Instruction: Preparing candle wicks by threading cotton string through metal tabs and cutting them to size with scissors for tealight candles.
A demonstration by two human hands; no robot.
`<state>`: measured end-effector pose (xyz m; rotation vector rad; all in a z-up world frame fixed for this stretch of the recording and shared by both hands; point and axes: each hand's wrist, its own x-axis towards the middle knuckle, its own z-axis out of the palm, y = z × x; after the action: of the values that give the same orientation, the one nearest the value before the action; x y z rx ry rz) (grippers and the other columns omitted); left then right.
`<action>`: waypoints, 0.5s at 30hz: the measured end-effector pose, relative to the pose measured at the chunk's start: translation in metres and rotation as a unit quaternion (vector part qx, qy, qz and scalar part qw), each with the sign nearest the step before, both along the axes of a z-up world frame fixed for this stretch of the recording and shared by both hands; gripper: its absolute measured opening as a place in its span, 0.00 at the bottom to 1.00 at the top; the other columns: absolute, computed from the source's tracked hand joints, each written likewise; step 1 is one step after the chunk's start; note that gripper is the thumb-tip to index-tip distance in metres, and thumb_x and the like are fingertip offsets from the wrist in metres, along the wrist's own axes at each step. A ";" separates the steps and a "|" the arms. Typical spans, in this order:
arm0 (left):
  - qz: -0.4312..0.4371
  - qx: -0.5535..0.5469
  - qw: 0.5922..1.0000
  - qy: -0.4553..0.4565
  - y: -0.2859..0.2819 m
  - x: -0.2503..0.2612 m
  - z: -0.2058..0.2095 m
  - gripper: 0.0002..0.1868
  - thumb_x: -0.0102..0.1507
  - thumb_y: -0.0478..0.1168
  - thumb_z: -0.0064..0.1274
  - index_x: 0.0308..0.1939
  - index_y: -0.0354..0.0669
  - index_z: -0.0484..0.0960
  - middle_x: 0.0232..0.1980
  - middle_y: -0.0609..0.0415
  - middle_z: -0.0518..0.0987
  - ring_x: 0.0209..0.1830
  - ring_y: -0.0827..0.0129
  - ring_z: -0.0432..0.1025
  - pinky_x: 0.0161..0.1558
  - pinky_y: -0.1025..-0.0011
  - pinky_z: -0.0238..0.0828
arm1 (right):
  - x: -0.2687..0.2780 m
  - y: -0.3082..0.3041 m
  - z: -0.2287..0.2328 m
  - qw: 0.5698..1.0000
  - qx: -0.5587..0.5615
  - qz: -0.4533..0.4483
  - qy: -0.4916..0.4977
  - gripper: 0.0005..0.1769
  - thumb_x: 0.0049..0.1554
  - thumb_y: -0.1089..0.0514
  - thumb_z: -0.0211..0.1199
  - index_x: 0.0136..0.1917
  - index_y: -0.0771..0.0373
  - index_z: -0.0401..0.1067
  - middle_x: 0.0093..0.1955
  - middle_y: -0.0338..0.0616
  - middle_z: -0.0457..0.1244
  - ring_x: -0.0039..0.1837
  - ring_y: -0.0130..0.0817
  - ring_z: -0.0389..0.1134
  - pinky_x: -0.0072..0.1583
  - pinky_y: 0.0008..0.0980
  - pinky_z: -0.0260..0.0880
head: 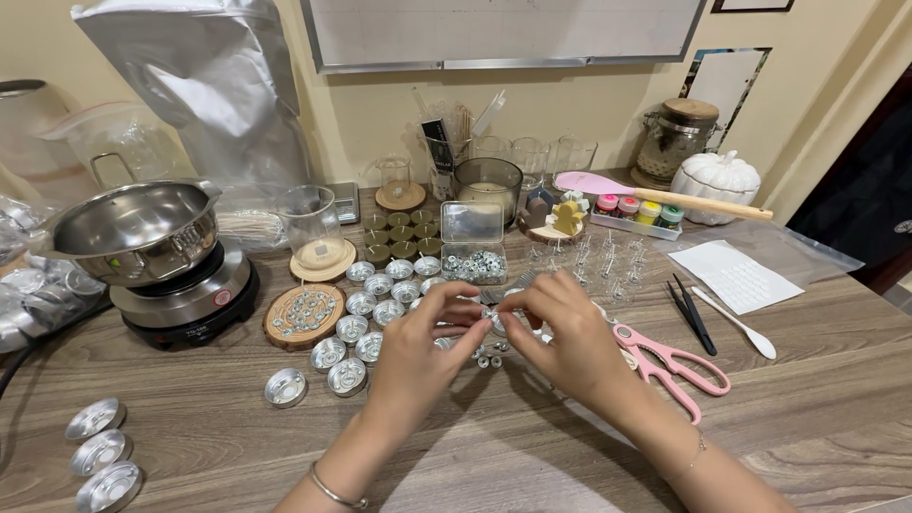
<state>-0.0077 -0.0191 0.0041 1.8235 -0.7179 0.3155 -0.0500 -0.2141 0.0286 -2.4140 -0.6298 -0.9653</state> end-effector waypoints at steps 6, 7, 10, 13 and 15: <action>-0.010 0.026 0.993 -0.111 0.002 -0.001 -0.004 0.18 0.62 0.38 0.62 0.54 0.40 0.79 0.44 0.51 0.88 0.43 0.67 0.85 0.45 0.72 0.80 | -0.002 0.002 0.002 0.998 -0.029 0.019 -0.047 0.07 0.52 0.62 0.70 0.45 0.64 0.77 0.38 0.42 0.64 0.44 0.39 0.62 0.48 0.37 0.64; -0.009 0.035 0.989 -0.144 0.002 0.000 -0.006 0.18 0.62 0.37 0.63 0.55 0.40 0.78 0.45 0.50 0.87 0.43 0.66 0.85 0.45 0.72 0.80 | -0.002 0.002 0.002 0.998 -0.030 0.022 -0.053 0.07 0.51 0.62 0.69 0.45 0.64 0.76 0.39 0.43 0.64 0.45 0.40 0.62 0.48 0.38 0.64; 0.011 0.042 0.977 -0.210 0.003 -0.002 -0.002 0.19 0.61 0.37 0.63 0.54 0.38 0.78 0.45 0.48 0.87 0.44 0.65 0.84 0.44 0.72 0.84 | -0.001 0.002 0.000 0.998 -0.026 0.026 -0.043 0.06 0.52 0.62 0.70 0.44 0.64 0.76 0.37 0.44 0.64 0.43 0.41 0.62 0.47 0.40 0.63; 0.019 0.061 0.972 -0.227 0.005 -0.002 -0.003 0.18 0.62 0.37 0.63 0.54 0.38 0.79 0.45 0.48 0.87 0.43 0.66 0.84 0.44 0.72 0.84 | -0.001 0.003 -0.001 0.999 -0.015 0.033 -0.033 0.06 0.53 0.62 0.69 0.44 0.64 0.76 0.38 0.44 0.65 0.43 0.41 0.63 0.46 0.39 0.63; 0.027 0.073 0.968 -0.240 0.006 -0.003 -0.002 0.18 0.62 0.37 0.63 0.53 0.37 0.79 0.45 0.48 0.87 0.43 0.65 0.84 0.44 0.72 0.83 | -0.001 0.004 -0.001 0.999 -0.014 0.036 -0.029 0.05 0.54 0.63 0.68 0.45 0.65 0.76 0.39 0.44 0.66 0.43 0.41 0.63 0.46 0.40 0.63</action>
<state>-0.0104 -0.0136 0.0024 1.9262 -1.0483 0.7760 -0.0511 -0.2096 0.0279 -2.3780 -0.7509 -1.0052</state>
